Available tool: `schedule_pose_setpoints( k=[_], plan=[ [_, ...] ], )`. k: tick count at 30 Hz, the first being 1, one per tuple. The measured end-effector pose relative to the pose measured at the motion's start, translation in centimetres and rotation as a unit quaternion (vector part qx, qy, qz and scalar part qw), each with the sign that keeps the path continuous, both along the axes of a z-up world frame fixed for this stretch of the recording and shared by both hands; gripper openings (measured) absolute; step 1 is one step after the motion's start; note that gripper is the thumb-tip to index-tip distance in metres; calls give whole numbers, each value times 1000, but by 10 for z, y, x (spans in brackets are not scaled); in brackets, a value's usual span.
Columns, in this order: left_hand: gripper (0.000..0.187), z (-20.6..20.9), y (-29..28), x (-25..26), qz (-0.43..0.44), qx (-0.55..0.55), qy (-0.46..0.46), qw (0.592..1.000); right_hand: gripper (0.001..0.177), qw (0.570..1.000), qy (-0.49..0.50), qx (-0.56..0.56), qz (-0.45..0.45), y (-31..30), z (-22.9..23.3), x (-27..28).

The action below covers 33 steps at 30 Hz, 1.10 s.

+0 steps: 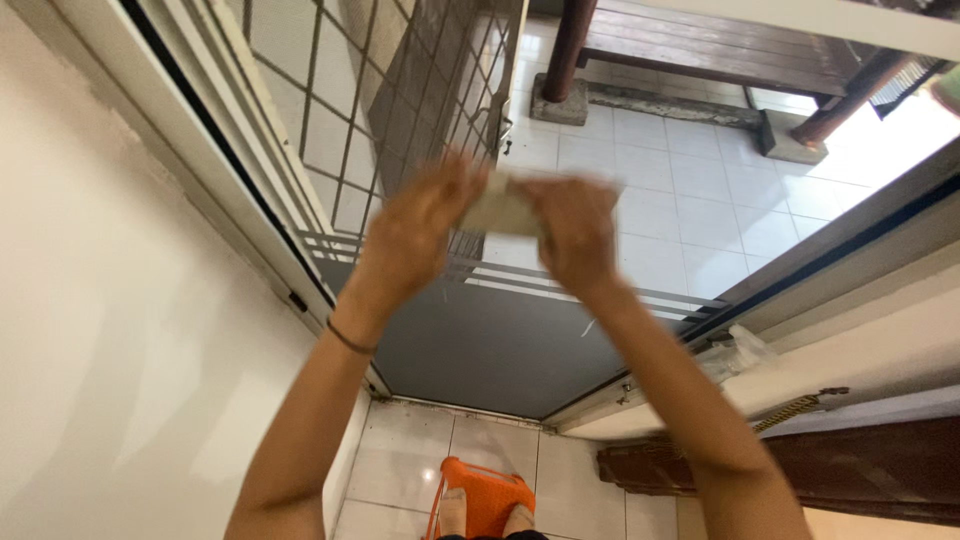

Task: The person wipes the upper portion of a glass door with a cloth, then sprays cleaning liquid onto the lower pane from a bottle and continues wiping the surface while crouching.

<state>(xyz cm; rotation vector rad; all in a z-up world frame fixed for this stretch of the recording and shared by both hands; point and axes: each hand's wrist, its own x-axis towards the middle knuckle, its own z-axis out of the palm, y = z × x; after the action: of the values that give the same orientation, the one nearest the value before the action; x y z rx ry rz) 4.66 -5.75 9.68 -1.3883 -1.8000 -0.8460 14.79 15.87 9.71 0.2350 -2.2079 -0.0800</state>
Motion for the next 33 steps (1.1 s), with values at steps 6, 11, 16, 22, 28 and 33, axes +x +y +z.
schedule_pose_setpoints(
  k=[6,11,16,22,28,33],
  plan=[
    [43,87,1,-36,85,91,170,978,12,960,197,200,-4,-13,136,-16],
    [50,36,16,-47,80,4,93,992,44,971,40,235,-14,-6,127,-27],
    [58,26,39,-53,147,85,118,978,43,958,108,252,-78,12,91,-53],
    [64,33,36,-41,152,73,113,979,30,969,106,212,-69,14,83,-50],
    [70,69,29,-43,-16,58,17,998,59,990,80,108,46,23,82,-53],
    [59,69,36,-57,143,35,87,985,58,955,161,216,-122,10,80,-56]
  ],
)
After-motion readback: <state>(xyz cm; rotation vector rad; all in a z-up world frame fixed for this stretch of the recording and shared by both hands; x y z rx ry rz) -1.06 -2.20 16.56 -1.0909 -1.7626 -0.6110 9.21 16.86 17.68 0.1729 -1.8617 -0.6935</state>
